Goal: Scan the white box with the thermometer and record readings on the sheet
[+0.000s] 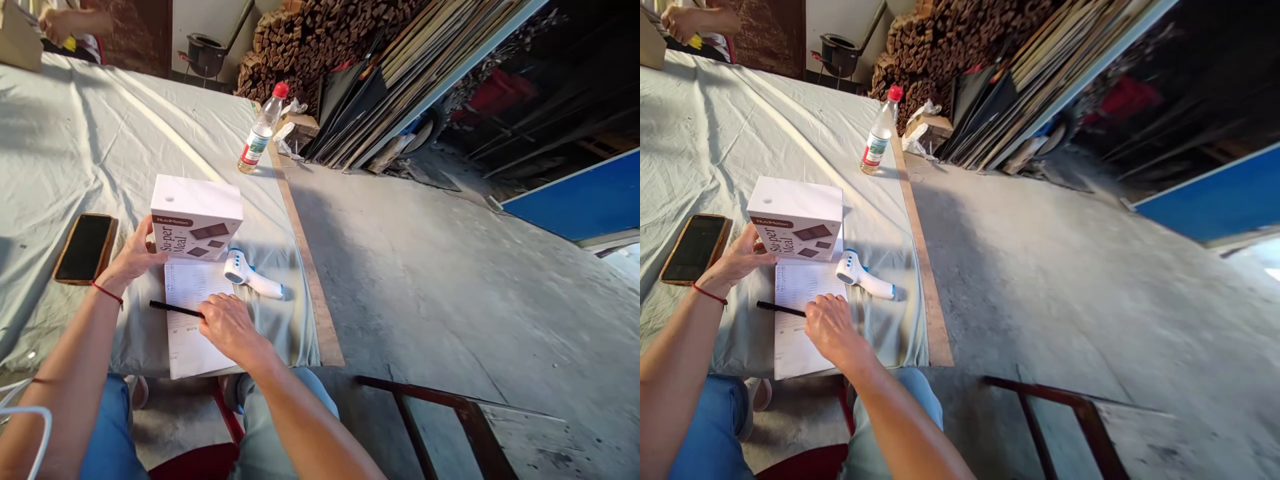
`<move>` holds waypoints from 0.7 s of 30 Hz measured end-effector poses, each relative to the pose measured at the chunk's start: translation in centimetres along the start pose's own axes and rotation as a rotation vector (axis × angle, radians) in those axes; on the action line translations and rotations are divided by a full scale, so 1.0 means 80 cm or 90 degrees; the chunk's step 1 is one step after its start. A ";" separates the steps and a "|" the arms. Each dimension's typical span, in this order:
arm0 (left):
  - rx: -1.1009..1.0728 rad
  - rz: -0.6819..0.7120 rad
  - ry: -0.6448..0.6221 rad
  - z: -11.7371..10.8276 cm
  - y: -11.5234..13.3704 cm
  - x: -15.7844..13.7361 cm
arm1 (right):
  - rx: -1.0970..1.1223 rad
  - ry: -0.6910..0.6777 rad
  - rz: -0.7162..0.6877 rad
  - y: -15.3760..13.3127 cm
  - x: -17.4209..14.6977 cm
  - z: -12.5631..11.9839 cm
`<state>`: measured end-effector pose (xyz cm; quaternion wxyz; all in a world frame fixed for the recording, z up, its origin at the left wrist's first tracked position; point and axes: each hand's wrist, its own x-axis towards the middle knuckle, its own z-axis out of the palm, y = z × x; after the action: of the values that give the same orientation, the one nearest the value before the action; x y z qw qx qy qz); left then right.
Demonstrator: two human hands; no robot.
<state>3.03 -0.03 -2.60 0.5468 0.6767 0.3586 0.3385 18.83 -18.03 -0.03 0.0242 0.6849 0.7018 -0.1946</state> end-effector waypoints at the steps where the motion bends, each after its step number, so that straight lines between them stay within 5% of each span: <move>1: -0.027 -0.013 -0.026 0.002 0.000 0.005 | 0.008 0.001 -0.003 0.002 0.002 0.000; 5: -0.064 -0.049 -0.023 0.005 -0.004 0.015 | 0.068 0.098 0.030 0.032 0.004 -0.010; 9: -0.102 0.001 0.000 0.008 0.002 0.011 | 0.054 0.272 0.228 0.082 0.006 -0.020; 12: -0.118 -0.005 0.057 0.013 0.011 0.006 | 0.071 0.195 0.307 0.110 0.012 -0.018; 17: -0.094 -0.065 0.131 0.014 0.012 0.003 | 0.278 0.176 0.272 0.125 0.015 -0.023; 21: -0.090 -0.063 0.089 0.010 0.009 0.001 | 0.622 0.234 0.074 0.111 0.011 -0.031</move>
<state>3.80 -0.48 -2.00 0.5830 0.5927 0.4038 0.3817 28.00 -16.59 -0.17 -0.4106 0.6771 0.4828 -0.3740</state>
